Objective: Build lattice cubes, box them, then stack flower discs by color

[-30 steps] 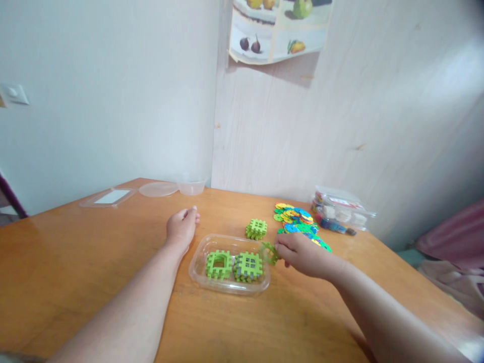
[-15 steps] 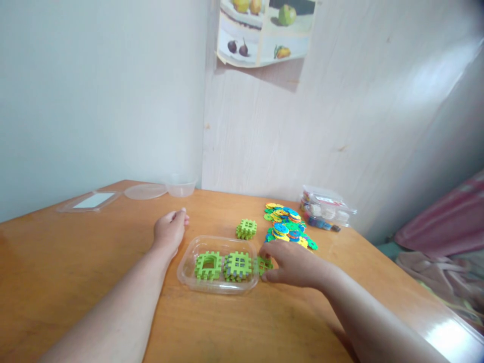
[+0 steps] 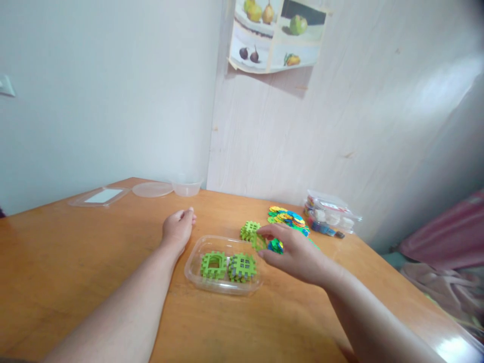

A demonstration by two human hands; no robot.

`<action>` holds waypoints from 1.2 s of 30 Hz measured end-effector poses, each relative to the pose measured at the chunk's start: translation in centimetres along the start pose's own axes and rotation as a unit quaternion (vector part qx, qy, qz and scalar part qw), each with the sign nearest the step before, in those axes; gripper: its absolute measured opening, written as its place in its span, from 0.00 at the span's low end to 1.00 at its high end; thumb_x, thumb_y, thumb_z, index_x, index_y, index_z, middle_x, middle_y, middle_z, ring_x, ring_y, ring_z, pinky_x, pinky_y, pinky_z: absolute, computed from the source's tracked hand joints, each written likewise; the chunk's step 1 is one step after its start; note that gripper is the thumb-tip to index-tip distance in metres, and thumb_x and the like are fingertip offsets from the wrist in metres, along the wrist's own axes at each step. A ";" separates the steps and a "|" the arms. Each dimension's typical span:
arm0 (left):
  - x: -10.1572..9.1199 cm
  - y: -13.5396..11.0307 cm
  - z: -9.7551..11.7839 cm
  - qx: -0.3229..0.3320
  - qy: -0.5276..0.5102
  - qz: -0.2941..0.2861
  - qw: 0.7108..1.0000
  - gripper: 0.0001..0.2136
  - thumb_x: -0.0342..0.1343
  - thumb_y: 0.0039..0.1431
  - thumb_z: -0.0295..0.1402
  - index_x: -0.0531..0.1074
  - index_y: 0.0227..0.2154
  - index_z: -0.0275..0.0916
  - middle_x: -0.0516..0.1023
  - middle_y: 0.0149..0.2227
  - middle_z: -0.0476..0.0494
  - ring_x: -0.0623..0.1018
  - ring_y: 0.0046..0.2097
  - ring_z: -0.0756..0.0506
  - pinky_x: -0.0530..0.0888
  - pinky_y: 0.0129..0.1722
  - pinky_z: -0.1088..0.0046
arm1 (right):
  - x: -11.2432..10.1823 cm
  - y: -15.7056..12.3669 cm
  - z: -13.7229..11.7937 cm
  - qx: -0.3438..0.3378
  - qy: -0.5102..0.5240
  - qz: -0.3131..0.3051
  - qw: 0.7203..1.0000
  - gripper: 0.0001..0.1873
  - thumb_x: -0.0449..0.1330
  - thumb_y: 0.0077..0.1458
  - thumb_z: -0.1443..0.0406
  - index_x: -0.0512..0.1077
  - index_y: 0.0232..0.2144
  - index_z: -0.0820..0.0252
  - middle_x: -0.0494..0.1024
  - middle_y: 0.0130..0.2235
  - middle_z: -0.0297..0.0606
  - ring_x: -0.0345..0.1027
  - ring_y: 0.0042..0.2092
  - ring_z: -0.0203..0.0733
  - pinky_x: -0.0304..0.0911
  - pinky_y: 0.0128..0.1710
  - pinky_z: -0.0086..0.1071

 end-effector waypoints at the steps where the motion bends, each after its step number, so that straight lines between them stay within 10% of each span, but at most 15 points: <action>1: 0.0 0.0 0.0 0.000 0.002 -0.001 1.000 0.19 0.52 0.52 0.50 0.74 0.25 0.37 0.80 0.27 0.38 0.78 0.30 0.43 0.69 0.27 0.72 | 0.2 0.1 -1.0 -0.017 -0.001 -0.013 1.000 0.19 0.61 0.55 0.60 0.73 0.50 0.54 0.79 0.47 0.40 0.71 0.48 0.46 0.63 0.49 0.37; 8: 0.0 -0.3 0.3 0.001 -0.018 0.001 1.000 0.19 0.51 0.52 0.50 0.73 0.25 0.37 0.80 0.27 0.38 0.78 0.30 0.43 0.68 0.28 0.72 | 1.8 0.3 -3.1 -0.052 -0.044 -0.092 0.993 0.22 0.64 0.53 0.58 0.75 0.50 0.53 0.80 0.47 0.40 0.71 0.49 0.49 0.62 0.51 0.39; 20: -0.1 -0.6 0.5 0.004 0.007 -0.002 1.000 0.19 0.51 0.54 0.49 0.74 0.23 0.38 0.79 0.26 0.41 0.76 0.28 0.43 0.67 0.27 0.71 | -1.1 5.9 3.1 0.044 -0.033 -0.003 0.999 0.16 0.59 0.56 0.64 0.75 0.47 0.59 0.81 0.45 0.42 0.73 0.44 0.45 0.66 0.45 0.36; 36: -0.2 -0.9 0.8 0.002 0.006 -0.005 1.000 0.18 0.52 0.54 0.49 0.73 0.24 0.39 0.80 0.26 0.40 0.79 0.31 0.41 0.69 0.28 0.71 | 3.2 8.1 5.5 0.029 -0.055 -0.142 0.988 0.28 0.65 0.49 0.59 0.74 0.54 0.59 0.79 0.51 0.43 0.72 0.50 0.48 0.63 0.51 0.37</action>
Point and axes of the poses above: each hand's wrist, its own y-axis towards the middle knuckle, its own x-axis out of the palm, z = x × y, the point moved 7 cm from there along y, towards the middle knuckle
